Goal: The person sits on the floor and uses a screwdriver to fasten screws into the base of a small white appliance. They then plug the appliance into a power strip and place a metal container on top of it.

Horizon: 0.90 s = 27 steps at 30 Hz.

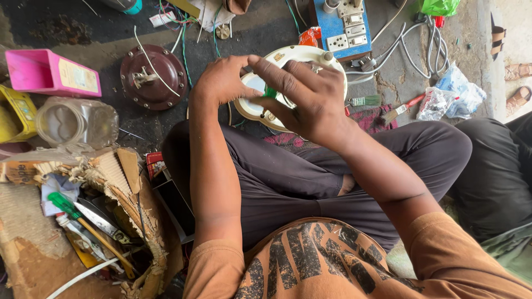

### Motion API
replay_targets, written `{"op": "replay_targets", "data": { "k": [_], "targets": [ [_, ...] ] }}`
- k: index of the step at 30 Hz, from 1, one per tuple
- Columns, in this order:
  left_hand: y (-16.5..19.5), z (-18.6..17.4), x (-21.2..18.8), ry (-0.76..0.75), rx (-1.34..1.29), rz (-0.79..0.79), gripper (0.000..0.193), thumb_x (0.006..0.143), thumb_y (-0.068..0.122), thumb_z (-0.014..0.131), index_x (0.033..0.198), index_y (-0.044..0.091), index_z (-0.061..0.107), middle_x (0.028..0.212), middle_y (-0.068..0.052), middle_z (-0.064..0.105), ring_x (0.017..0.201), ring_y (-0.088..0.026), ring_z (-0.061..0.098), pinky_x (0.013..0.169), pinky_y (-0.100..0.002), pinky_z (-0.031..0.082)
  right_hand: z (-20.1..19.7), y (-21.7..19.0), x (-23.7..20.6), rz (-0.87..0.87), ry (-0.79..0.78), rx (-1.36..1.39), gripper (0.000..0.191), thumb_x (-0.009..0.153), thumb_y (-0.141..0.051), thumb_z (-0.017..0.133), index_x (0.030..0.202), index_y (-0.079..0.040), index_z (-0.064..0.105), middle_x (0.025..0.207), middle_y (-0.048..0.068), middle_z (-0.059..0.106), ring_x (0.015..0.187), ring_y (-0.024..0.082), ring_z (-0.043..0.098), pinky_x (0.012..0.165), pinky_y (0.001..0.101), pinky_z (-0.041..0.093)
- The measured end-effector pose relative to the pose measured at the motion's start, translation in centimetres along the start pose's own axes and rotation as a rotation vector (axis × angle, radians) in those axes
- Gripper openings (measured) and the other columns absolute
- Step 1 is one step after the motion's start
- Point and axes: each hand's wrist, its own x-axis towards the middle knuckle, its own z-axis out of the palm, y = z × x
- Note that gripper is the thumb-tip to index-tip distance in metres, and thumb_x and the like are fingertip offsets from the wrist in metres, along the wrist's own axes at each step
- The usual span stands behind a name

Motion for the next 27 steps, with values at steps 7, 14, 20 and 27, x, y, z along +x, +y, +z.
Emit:
{"op": "replay_targets", "data": {
  "k": [7,14,20,27],
  "targets": [
    [-0.1,0.1,0.1,-0.036,0.014,-0.009,0.063,0.066,0.035,0.090,0.125,0.022,0.071,0.110,-0.008,0.078,0.106,-0.030,0.073,0.093,-0.043,0.054,0.3,-0.1,-0.2,-0.015,0.008,0.311,0.054,0.101,-0.002,0.079,0.147,-0.008,0.052,0.109,0.009,0.070,0.097,0.024,0.073,0.084,0.0353,0.058],
    [-0.1,-0.3,0.1,-0.029,0.002,0.050,0.067,0.065,0.028,0.085,0.130,0.022,0.068,0.111,-0.009,0.077,0.104,-0.030,0.074,0.092,-0.043,0.055,-0.4,-1.5,-0.2,-0.038,-0.023,0.319,0.064,0.098,0.000,0.073,0.154,-0.007,0.042,0.131,0.021,0.063,0.115,0.034,0.069,0.096,0.0398,0.059],
    [0.8,-0.3,-0.3,-0.013,0.006,-0.011,0.075,0.061,0.033,0.091,0.131,0.019,0.067,0.114,-0.012,0.075,0.108,-0.033,0.071,0.094,-0.044,0.053,0.8,-1.9,-1.7,0.147,0.006,0.212,0.070,0.099,-0.001,0.076,0.159,-0.006,0.041,0.107,0.011,0.072,0.090,0.025,0.073,0.076,0.0381,0.058],
    [1.3,-0.2,-0.4,-0.024,-0.027,-0.024,0.075,0.062,0.032,0.087,0.133,0.019,0.067,0.120,-0.012,0.076,0.111,-0.030,0.073,0.095,-0.042,0.054,1.1,-1.9,-2.7,0.202,0.040,0.085,0.067,0.093,-0.007,0.078,0.152,-0.006,0.047,0.106,0.009,0.069,0.081,0.024,0.072,0.071,0.0380,0.058]
  ]
}}
